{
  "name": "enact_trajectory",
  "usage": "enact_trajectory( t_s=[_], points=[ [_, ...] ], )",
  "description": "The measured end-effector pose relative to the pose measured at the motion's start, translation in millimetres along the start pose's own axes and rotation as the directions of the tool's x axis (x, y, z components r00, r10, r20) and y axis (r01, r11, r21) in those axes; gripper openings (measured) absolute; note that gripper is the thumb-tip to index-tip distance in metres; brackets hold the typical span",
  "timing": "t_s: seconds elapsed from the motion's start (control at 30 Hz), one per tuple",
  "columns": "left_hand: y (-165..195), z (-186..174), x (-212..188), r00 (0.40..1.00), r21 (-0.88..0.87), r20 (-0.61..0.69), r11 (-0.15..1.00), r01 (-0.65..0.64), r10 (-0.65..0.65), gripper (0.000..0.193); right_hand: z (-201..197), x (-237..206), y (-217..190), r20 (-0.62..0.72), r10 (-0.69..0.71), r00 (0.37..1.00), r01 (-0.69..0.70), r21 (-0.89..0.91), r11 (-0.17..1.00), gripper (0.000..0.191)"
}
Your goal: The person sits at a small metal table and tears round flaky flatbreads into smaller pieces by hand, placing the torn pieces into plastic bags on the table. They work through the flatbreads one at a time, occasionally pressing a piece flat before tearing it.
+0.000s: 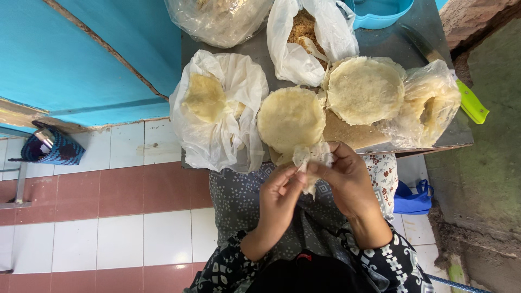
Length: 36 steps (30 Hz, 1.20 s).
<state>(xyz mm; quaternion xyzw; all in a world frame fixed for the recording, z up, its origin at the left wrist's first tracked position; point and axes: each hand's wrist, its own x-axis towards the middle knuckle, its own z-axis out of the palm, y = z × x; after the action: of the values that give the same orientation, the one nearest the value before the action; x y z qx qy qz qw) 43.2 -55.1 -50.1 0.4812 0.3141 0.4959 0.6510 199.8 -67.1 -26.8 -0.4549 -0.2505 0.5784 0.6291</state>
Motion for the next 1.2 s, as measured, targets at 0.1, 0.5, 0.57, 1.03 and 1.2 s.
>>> enact_trajectory(
  t_s=[0.1, 0.5, 0.57, 1.03, 1.2],
  points=[
    [-5, -10, 2, 0.994, -0.029, -0.061, 0.996, 0.089, -0.09, 0.02, 1, -3, -6, 0.069, -0.015, 0.998, 0.02, -0.071, 0.997, 0.041],
    [6, -13, 16, 0.992, 0.033, -0.111, 0.997, 0.072, -0.068, 0.019, -11, -12, 15, -0.124, 0.027, 0.992, -0.02, 0.064, 0.998, 0.028],
    [7, -8, 14, 0.99, 0.214, -0.137, 0.977, -0.011, 0.041, 0.018, -2, -25, 26, -0.165, -0.011, 0.986, 0.026, 0.089, 0.996, 0.031],
    [14, -23, 27, 0.975, -0.455, 0.021, 0.866, 0.205, -0.22, 0.039, 1, -26, 13, -0.051, -0.023, 0.998, 0.03, 0.128, 0.991, 0.016],
    [3, 2, -14, 0.984, -0.132, 0.134, 0.982, 0.134, -0.116, 0.061, 18, -20, 17, -0.048, -0.115, 0.992, 0.116, 0.006, 0.993, 0.023]
  ],
)
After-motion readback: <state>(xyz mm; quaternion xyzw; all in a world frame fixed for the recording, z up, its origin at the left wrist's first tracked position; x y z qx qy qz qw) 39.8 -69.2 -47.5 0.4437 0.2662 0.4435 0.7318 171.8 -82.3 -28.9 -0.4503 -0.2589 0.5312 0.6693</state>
